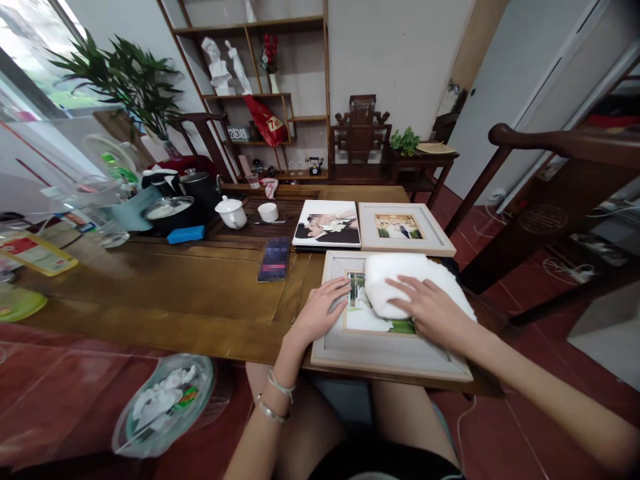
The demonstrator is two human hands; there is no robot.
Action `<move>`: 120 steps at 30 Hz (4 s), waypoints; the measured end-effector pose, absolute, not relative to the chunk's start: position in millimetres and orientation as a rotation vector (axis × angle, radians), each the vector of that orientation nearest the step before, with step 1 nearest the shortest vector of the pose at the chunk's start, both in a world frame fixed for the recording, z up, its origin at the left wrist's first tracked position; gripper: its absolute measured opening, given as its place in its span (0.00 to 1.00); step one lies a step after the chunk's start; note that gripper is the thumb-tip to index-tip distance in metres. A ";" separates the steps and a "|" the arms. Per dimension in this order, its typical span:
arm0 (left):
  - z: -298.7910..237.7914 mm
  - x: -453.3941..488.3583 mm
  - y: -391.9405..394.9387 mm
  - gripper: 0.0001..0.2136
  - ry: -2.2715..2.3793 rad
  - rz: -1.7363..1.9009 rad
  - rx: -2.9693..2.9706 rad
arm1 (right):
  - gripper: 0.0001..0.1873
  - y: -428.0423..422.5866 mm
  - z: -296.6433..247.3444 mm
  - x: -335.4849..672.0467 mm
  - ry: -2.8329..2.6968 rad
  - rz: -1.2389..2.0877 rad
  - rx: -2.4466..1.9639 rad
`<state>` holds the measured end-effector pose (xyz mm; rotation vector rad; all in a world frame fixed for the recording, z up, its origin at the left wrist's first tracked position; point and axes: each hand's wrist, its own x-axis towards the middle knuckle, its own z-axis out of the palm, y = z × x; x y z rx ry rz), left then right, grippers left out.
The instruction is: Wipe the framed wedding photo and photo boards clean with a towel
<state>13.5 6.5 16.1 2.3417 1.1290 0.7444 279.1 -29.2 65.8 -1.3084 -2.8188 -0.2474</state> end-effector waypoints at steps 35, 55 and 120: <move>18.2 13.5 6.2 0.16 1.138 0.741 2.334 | 0.36 33.7 59.3 289.2 -2.576 -0.139 -1.380; 19.7 15.0 5.9 0.16 1.142 0.719 2.341 | 0.31 -97.6 70.9 253.1 -2.818 0.180 -1.319; 20.2 14.4 3.6 0.18 1.151 0.756 2.329 | 0.16 -35.4 56.4 256.4 -2.754 -0.243 -1.295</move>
